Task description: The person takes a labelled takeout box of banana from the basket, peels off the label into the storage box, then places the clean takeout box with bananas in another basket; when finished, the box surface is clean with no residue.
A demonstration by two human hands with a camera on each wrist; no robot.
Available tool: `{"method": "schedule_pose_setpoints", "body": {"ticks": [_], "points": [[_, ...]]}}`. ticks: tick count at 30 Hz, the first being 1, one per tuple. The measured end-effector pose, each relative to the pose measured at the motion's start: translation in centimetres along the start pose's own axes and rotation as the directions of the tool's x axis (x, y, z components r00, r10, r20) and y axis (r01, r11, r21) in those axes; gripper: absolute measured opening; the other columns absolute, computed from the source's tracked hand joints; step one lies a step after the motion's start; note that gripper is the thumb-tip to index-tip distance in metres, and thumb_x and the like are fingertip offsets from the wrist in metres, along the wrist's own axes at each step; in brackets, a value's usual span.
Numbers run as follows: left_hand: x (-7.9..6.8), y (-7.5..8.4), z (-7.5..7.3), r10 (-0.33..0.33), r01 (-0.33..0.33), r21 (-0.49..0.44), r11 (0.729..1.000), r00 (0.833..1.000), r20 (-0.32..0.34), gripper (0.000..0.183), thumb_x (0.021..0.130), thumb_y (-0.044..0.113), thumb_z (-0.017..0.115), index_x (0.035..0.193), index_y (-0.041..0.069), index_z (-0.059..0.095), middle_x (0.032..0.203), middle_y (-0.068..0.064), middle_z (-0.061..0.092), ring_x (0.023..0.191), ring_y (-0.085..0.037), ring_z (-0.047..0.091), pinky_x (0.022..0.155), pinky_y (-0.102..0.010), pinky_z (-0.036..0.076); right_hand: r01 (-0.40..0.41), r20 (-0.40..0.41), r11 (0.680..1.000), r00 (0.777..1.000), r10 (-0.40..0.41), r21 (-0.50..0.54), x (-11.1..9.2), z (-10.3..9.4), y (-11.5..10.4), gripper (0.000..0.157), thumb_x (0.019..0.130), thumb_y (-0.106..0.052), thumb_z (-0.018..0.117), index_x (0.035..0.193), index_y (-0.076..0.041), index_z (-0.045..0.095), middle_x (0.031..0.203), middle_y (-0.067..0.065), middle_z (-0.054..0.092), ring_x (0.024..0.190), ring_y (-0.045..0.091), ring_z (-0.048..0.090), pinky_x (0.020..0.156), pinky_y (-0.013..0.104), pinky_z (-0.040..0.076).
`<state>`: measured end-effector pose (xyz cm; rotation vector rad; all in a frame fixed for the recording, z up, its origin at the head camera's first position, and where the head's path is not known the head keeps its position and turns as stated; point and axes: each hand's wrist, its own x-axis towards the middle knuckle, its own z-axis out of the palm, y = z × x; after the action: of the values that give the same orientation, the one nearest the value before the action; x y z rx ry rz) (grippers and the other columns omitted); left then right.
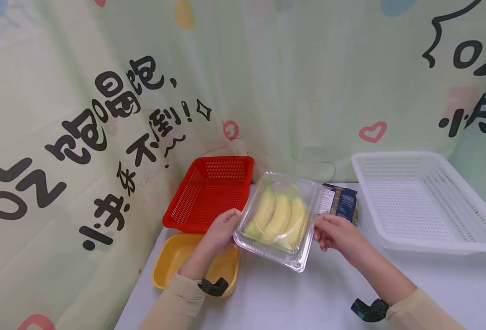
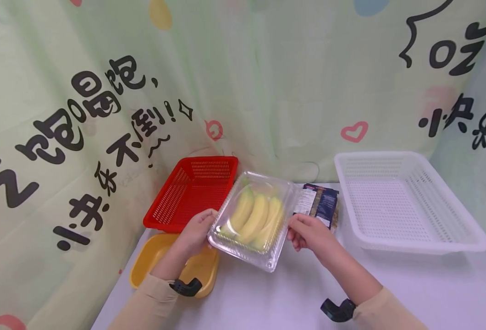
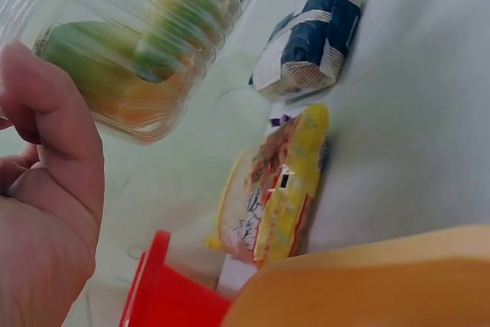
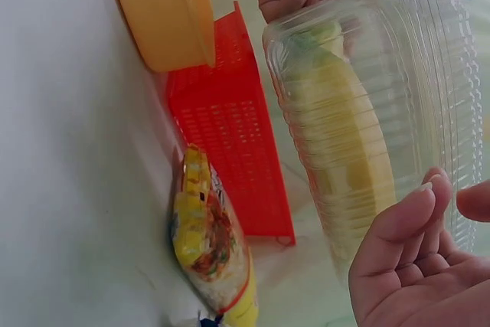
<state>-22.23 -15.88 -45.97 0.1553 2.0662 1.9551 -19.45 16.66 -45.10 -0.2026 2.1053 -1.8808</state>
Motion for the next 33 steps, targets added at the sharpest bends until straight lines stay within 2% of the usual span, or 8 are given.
{"method": "schedule_pose_setpoints", "body": {"ticks": [4, 11, 18, 27, 33], "points": [[-0.1, 0.6, -0.7, 0.002, -0.002, 0.025, 1.000, 1.000, -0.005, 0.020, 0.101, 0.025, 0.045, 0.099, 0.008, 0.056, 0.072, -0.008, 0.061, 0.051, -0.019, 0.053, 0.046, -0.025, 0.048, 0.000, 0.005, 1.000, 1.000, 0.000, 0.002, 0.9, 0.3, -0.5, 0.029, 0.103, -0.028, 0.049, 0.096, -0.001, 0.057, 0.078, 0.005, 0.059, 0.062, 0.014, 0.055, 0.059, 0.028, 0.054], [0.1, 1.7, -2.1, 0.027, -0.024, 0.140, 0.990, 0.999, -0.020, 0.023, 0.100, 0.030, 0.047, 0.100, 0.010, 0.057, 0.078, -0.012, 0.063, 0.055, -0.021, 0.056, 0.051, -0.029, 0.051, -0.022, 0.008, 0.999, 1.000, 0.022, 0.026, 2.6, 0.7, -1.6, 0.027, 0.103, -0.028, 0.048, 0.097, -0.003, 0.057, 0.077, 0.003, 0.058, 0.062, 0.013, 0.053, 0.060, 0.025, 0.054], [0.3, 2.7, -3.4, 0.007, 0.011, 0.198, 0.980, 0.996, -0.092, 0.028, 0.098, 0.040, 0.052, 0.103, 0.014, 0.060, 0.090, -0.012, 0.067, 0.062, -0.024, 0.061, 0.057, -0.029, 0.056, -0.030, 0.024, 0.999, 0.999, 0.029, 0.019, 4.5, 1.2, -2.7, 0.027, 0.102, -0.029, 0.049, 0.095, -0.004, 0.057, 0.078, 0.003, 0.058, 0.063, 0.013, 0.053, 0.060, 0.026, 0.053], [0.8, 2.9, -5.5, 0.047, -0.013, 0.226, 0.974, 0.989, -0.144, 0.031, 0.099, 0.043, 0.052, 0.104, 0.014, 0.061, 0.094, -0.013, 0.068, 0.070, -0.027, 0.065, 0.063, -0.035, 0.059, -0.039, 0.016, 0.999, 0.999, 0.039, -0.021, 7.9, 2.4, -3.7, 0.028, 0.099, -0.028, 0.049, 0.090, -0.003, 0.058, 0.077, 0.005, 0.058, 0.064, 0.016, 0.053, 0.061, 0.027, 0.053], [1.4, 2.6, -6.8, 0.033, 0.013, 0.226, 0.974, 0.980, -0.197, 0.033, 0.099, 0.045, 0.050, 0.106, 0.015, 0.060, 0.095, -0.014, 0.068, 0.073, -0.028, 0.065, 0.065, -0.036, 0.059, -0.061, 0.021, 0.997, 0.998, 0.062, -0.046, 9.9, 3.6, -4.3, 0.029, 0.099, -0.028, 0.047, 0.099, -0.002, 0.059, 0.080, 0.005, 0.059, 0.065, 0.016, 0.057, 0.064, 0.029, 0.057]]}}
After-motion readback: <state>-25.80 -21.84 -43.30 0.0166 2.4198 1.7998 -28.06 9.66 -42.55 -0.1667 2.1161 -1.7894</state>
